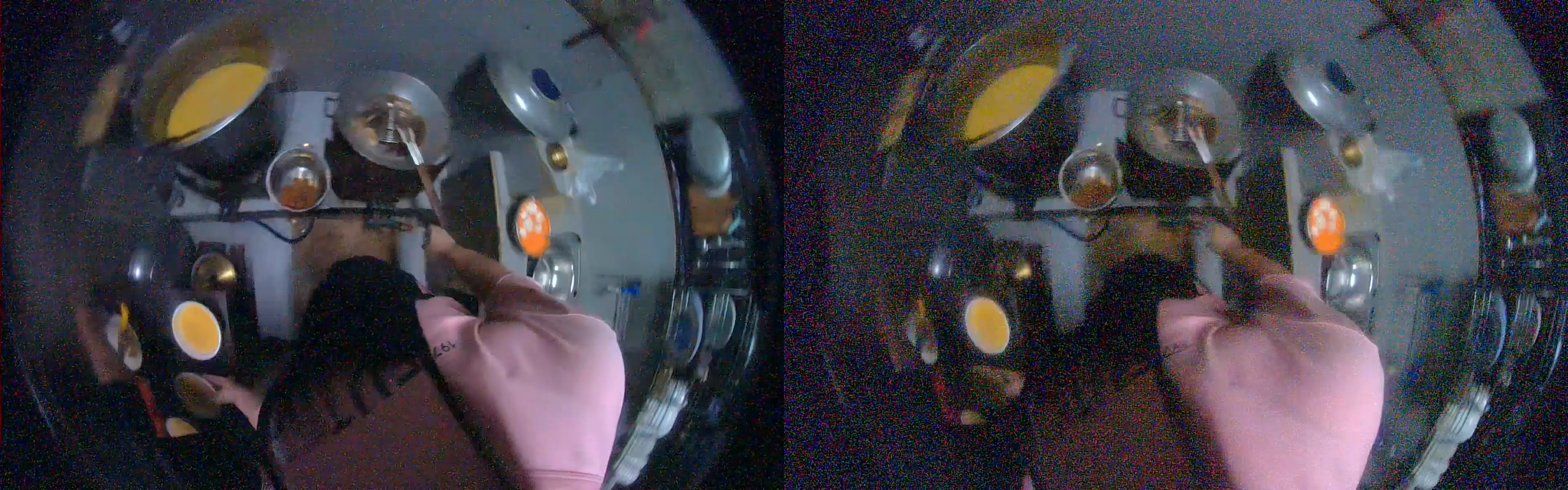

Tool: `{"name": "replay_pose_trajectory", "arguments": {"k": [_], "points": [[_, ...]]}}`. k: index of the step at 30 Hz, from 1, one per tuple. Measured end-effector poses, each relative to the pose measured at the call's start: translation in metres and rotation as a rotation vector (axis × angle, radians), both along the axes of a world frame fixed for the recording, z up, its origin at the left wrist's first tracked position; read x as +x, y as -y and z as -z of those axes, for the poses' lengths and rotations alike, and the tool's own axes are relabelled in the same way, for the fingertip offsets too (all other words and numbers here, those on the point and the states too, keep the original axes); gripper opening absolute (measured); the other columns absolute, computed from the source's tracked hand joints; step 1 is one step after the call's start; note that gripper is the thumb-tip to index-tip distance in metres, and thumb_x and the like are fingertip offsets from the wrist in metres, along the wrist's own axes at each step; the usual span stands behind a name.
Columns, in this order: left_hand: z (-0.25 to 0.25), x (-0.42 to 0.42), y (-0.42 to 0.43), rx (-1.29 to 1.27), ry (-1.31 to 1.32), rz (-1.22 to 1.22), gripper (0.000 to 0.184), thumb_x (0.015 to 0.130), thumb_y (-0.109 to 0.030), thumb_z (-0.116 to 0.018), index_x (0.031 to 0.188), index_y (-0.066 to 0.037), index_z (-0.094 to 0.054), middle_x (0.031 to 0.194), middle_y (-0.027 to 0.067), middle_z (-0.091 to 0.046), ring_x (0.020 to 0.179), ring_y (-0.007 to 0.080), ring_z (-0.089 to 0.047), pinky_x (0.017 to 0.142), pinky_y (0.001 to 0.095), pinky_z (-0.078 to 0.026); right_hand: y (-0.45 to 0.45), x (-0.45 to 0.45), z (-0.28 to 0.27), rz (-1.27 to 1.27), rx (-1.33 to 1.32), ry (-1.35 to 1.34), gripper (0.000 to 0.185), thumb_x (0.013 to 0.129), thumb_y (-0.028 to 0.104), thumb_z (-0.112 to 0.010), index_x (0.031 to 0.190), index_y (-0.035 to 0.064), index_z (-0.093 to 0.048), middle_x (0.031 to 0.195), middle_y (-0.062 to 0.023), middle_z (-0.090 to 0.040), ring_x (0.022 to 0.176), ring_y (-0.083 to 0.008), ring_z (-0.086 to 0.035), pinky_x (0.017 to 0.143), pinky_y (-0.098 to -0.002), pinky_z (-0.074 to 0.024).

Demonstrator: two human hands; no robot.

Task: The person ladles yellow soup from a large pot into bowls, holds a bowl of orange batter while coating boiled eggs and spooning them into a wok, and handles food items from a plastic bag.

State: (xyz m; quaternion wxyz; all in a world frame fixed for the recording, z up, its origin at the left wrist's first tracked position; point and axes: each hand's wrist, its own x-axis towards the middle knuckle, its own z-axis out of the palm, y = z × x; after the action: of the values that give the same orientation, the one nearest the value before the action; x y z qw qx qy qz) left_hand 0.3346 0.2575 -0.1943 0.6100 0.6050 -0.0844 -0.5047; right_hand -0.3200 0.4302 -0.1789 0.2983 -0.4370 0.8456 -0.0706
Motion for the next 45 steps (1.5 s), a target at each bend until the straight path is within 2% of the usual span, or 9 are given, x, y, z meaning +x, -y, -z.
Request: {"name": "replay_pose_trajectory", "arguments": {"k": [2, 7, 10, 13, 15, 23, 34, 40, 45], "points": [[-0.004, -0.023, -0.008, 0.046, 0.028, 0.101, 0.037, 0.079, -0.018, -0.050, 0.112, -0.005, -0.041, 0.096, 0.0136, -0.054, 0.082, 0.0266, -0.056, 0.066, 0.0345, -0.049, -0.035, -0.055, 0.039, 0.489, 0.249, 0.019, 0.052, 0.068, 0.022, -0.059, 0.105, -0.0069, -0.039, 0.106, -0.0259, -0.048, 0.100, -0.0347, -0.048, 0.081, -0.0389, -0.0412], [0.003, -0.068, -0.037, 0.152, 0.071, 0.358, 0.036, 0.079, -0.018, -0.051, 0.111, -0.005, -0.042, 0.094, 0.0130, -0.055, 0.080, 0.0261, -0.056, 0.064, 0.0339, -0.049, -0.062, -0.107, 0.080, 0.674, 0.147, -0.019, 0.057, 0.067, 0.030, -0.059, 0.106, -0.0064, -0.039, 0.100, -0.0253, -0.052, 0.095, -0.0350, -0.051, 0.079, -0.0404, -0.0420], [0.003, -0.105, -0.052, 0.194, 0.095, 0.505, 0.035, 0.079, -0.019, -0.051, 0.110, -0.006, -0.043, 0.093, 0.0126, -0.055, 0.079, 0.0258, -0.056, 0.063, 0.0335, -0.049, -0.050, -0.102, 0.006, 0.594, 0.138, 0.129, 0.057, 0.065, 0.035, -0.061, 0.102, -0.0048, -0.044, 0.100, -0.0235, -0.052, 0.094, -0.0340, -0.052, 0.079, -0.0390, -0.0425], [-0.012, -0.166, -0.093, 0.257, 0.112, 0.652, 0.034, 0.079, -0.019, -0.051, 0.110, -0.006, -0.044, 0.092, 0.0122, -0.056, 0.077, 0.0255, -0.057, 0.061, 0.0332, -0.049, -0.101, -0.175, 0.300, 0.220, 0.156, -0.172, 0.060, 0.057, 0.036, -0.069, 0.098, -0.0032, -0.049, 0.098, -0.0205, -0.053, 0.089, -0.0328, -0.054, 0.078, -0.0362, -0.0428], [0.005, -0.203, -0.133, 0.301, 0.090, 0.741, 0.034, 0.079, -0.019, -0.051, 0.109, -0.006, -0.044, 0.091, 0.0119, -0.056, 0.076, 0.0253, -0.057, 0.061, 0.0330, -0.049, -0.080, -0.168, 0.198, 0.526, 0.076, 0.300, 0.059, 0.055, 0.034, -0.070, 0.097, -0.0031, -0.049, 0.097, -0.0202, -0.054, 0.088, -0.0324, -0.054, 0.078, -0.0360, -0.0429], [-0.032, -0.271, -0.251, 0.418, 0.255, 0.673, 0.031, 0.079, -0.021, -0.052, 0.106, -0.006, -0.046, 0.087, 0.0106, -0.057, 0.073, 0.0241, -0.057, 0.058, 0.0319, -0.049, -0.042, -0.180, 0.187, 0.654, -0.115, 1.004, 0.057, 0.051, 0.027, -0.074, 0.094, -0.0025, -0.051, 0.093, -0.0188, -0.054, 0.084, -0.0308, -0.055, 0.075, -0.0351, -0.0434], [-0.033, -0.316, -0.421, 0.608, 0.200, 0.568, 0.028, 0.079, -0.022, -0.054, 0.101, -0.006, -0.048, 0.082, 0.0086, -0.058, 0.067, 0.0221, -0.057, 0.056, 0.0302, -0.047, -0.009, -0.233, 0.033, 0.582, -0.214, 0.306, 0.056, 0.057, 0.017, -0.065, 0.104, -0.0040, -0.041, 0.096, -0.0238, -0.053, 0.091, -0.0363, -0.052, 0.079, -0.0389, -0.0409], [-0.026, -0.354, -0.418, 0.659, 0.217, 0.543, 0.026, 0.079, -0.023, -0.055, 0.099, -0.007, -0.050, 0.080, 0.0074, -0.058, 0.064, 0.0210, -0.057, 0.054, 0.0293, -0.047, -0.019, -0.264, 0.070, 0.554, -0.457, 0.183, 0.046, 0.061, 0.014, -0.061, 0.100, -0.0049, -0.044, 0.090, -0.0233, -0.054, 0.086, -0.0347, -0.053, 0.077, -0.0374, -0.0403], [0.023, -0.339, -0.432, 0.607, 0.193, 0.568, 0.022, 0.077, -0.019, -0.057, 0.095, -0.007, -0.051, 0.080, 0.0076, -0.058, 0.067, 0.0205, -0.057, 0.056, 0.0306, -0.047, 0.010, -0.290, 0.093, 0.614, -0.450, 0.522, 0.026, 0.064, 0.010, -0.056, 0.083, -0.0040, -0.045, 0.066, -0.0142, -0.050, 0.050, -0.0239, -0.049, 0.050, -0.0381, -0.0418]]}}
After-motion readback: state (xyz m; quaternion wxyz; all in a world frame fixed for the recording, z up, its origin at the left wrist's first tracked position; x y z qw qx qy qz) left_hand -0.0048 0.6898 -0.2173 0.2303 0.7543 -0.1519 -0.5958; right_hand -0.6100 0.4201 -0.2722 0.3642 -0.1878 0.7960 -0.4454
